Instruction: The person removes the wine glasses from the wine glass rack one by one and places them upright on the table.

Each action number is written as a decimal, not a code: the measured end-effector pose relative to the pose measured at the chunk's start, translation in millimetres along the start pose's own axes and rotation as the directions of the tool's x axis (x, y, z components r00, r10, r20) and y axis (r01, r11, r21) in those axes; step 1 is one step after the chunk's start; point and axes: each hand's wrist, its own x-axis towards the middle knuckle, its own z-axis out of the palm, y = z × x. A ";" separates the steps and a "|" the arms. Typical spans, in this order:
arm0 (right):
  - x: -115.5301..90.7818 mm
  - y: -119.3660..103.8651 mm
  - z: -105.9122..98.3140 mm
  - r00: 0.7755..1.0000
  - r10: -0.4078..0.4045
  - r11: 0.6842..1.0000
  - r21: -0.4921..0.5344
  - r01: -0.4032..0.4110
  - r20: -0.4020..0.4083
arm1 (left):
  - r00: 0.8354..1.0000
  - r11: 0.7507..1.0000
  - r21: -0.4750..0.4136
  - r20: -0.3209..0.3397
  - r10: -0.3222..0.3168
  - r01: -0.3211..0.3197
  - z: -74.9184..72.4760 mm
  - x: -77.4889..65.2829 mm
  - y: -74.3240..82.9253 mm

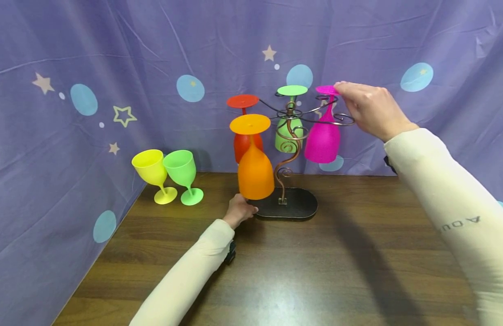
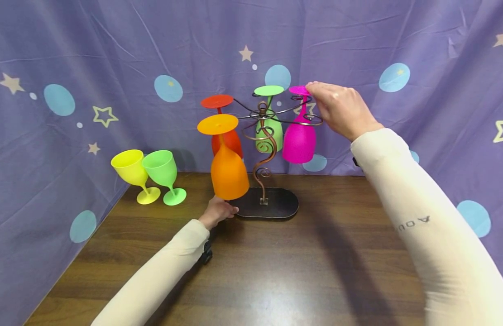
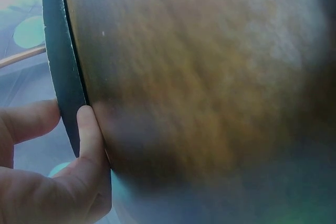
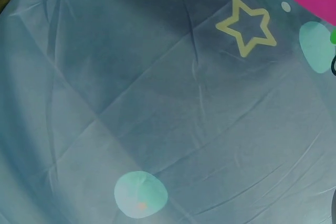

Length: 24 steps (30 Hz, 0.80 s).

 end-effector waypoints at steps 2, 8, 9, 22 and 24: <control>3.6 -0.2 -0.5 1.000 -0.013 1.000 0.005 0.013 0.006 | 1.000 1.000 0.015 0.000 -0.002 0.002 -0.3 -0.1 0.1; 15.8 -0.8 -2.6 0.995 -0.083 0.996 0.015 0.083 0.046 | 1.000 0.999 0.031 0.001 -0.024 0.024 -1.2 -0.3 1.4; 17.9 -0.9 -2.7 0.994 -0.094 0.996 0.010 0.093 0.054 | 1.000 0.999 0.031 0.001 -0.025 0.025 -1.1 -0.3 1.5; 40.8 -1.9 6.3 0.976 0.002 0.999 -0.047 0.009 0.217 | 1.000 1.000 0.002 -0.006 -0.017 0.017 1.3 1.6 -1.4; 43.1 -2.2 7.9 0.968 0.035 0.998 -0.061 -0.020 0.250 | 1.000 1.000 0.001 -0.004 -0.017 0.017 1.9 2.5 -2.2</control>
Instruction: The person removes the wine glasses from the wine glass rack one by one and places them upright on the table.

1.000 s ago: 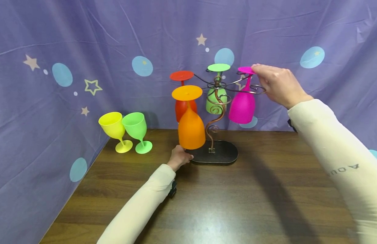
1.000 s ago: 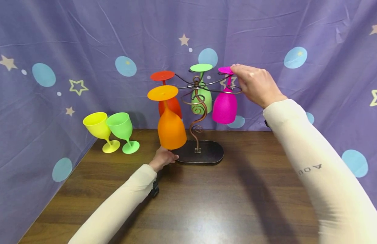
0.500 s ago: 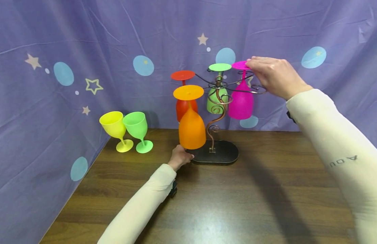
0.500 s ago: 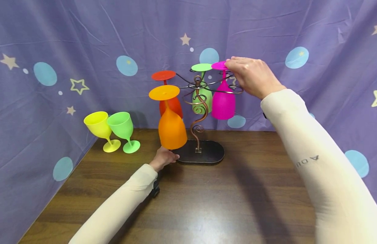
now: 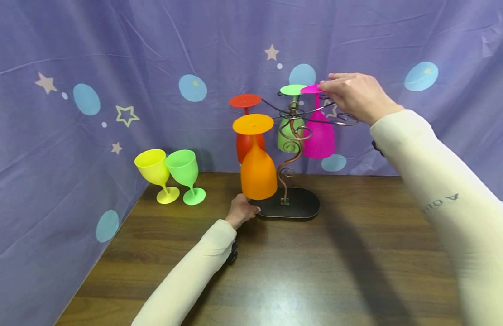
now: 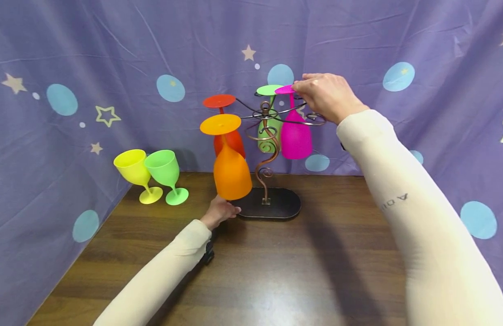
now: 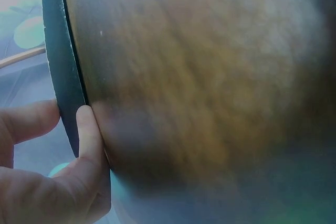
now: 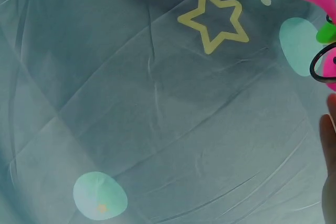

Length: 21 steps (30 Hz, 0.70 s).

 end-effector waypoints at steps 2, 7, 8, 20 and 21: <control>1.9 -0.7 0.5 0.999 0.032 0.999 -0.006 -0.032 0.038 | 1.000 1.000 -0.002 0.005 0.007 -0.007 0.2 0.2 -1.2; 8.7 -0.2 -3.4 0.983 0.121 0.993 -0.024 -0.118 0.141 | 1.000 1.000 -0.004 0.003 0.011 -0.011 -0.6 1.7 -2.0; 10.5 -0.2 -4.7 0.976 0.141 0.990 -0.027 -0.139 0.163 | 1.000 1.000 -0.005 0.003 0.009 -0.009 -1.1 2.0 -2.0; -3.4 14.1 -9.3 0.943 0.282 0.959 -0.095 -0.269 0.177 | 0.999 0.998 0.019 0.012 0.051 -0.052 -3.5 -2.3 -1.2; -5.8 15.3 -9.4 0.944 0.285 0.957 -0.094 -0.273 0.168 | 0.999 0.999 0.020 0.016 0.046 -0.046 -4.3 -2.8 -1.2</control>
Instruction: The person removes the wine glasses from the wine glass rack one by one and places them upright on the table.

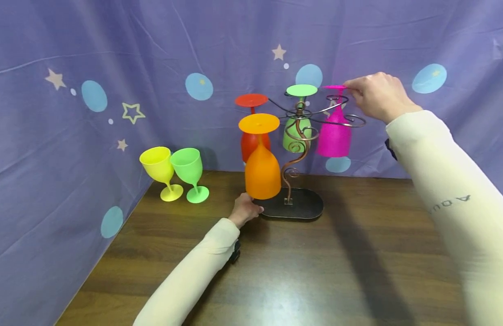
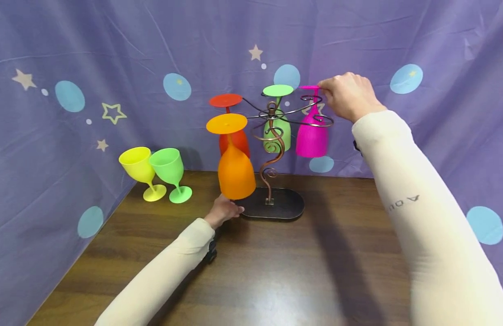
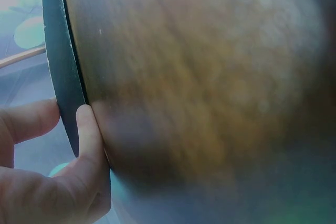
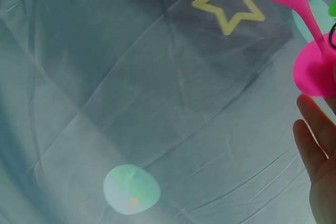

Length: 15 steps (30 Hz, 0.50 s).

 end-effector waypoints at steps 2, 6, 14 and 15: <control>-5.9 5.9 -0.6 1.000 0.008 1.000 0.004 -0.008 -0.020 | 1.000 1.000 0.005 0.000 -0.003 0.003 0.3 0.1 1.4; -16.2 14.6 -2.6 0.998 0.021 0.999 0.031 -0.019 -0.058 | 1.000 1.000 0.013 -0.019 0.001 -0.001 0.7 1.2 0.6; -47.6 28.3 1.9 0.975 -0.002 0.996 0.083 0.021 -0.221 | 1.000 1.000 -0.023 -0.010 -0.016 0.015 3.2 1.5 0.5; -52.5 29.5 3.5 0.971 -0.001 0.996 0.090 0.023 -0.238 | 1.000 1.000 -0.024 -0.008 -0.019 0.018 3.2 1.6 0.6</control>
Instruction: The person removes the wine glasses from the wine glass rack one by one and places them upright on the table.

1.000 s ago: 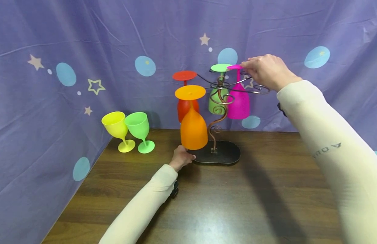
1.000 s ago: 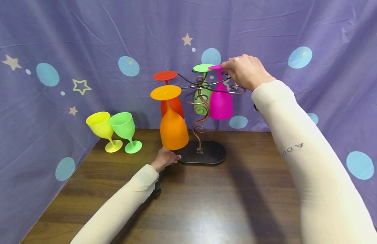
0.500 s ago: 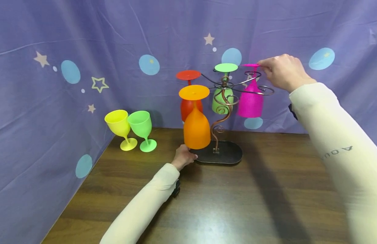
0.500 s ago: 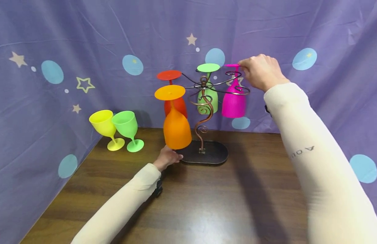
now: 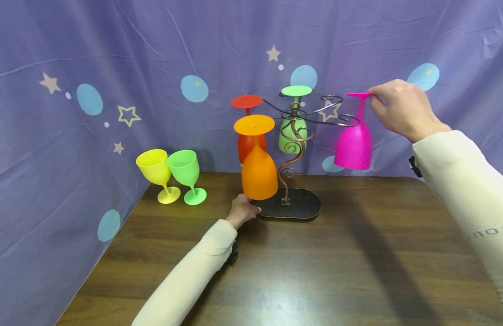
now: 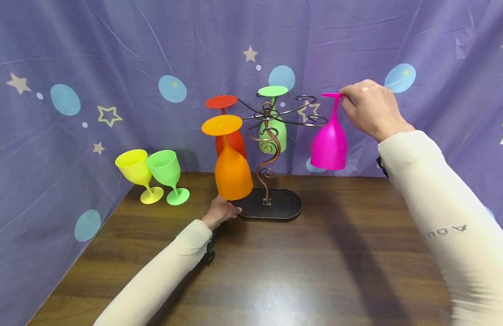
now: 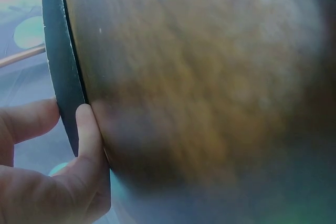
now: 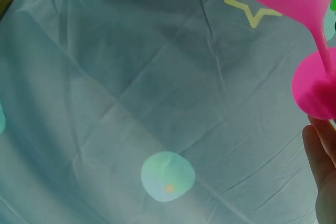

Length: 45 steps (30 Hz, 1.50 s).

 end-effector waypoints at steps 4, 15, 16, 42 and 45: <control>-18.7 1.4 5.8 0.998 -0.002 0.999 0.036 0.005 -0.064 | 1.000 1.000 -0.009 -0.012 -0.007 0.007 -1.9 0.2 -1.5; -60.8 -1.4 31.1 0.975 -0.023 0.997 0.068 0.039 -0.221 | 1.000 0.999 -0.031 -0.011 -0.017 0.017 -3.0 -2.1 -2.5; -64.3 -2.4 33.1 0.974 -0.016 0.997 0.069 0.033 -0.226 | 1.000 0.999 -0.037 -0.012 -0.019 0.019 -2.9 -2.6 -2.4; -133.3 -38.0 73.1 0.951 0.045 0.992 0.130 -0.005 -0.306 | 0.988 0.990 -0.113 0.113 0.101 -0.088 -3.1 -74.6 27.6; -140.0 -43.5 77.8 0.949 0.055 0.990 0.139 -0.012 -0.311 | 0.979 0.975 -0.175 0.129 0.158 -0.134 2.2 -85.5 32.7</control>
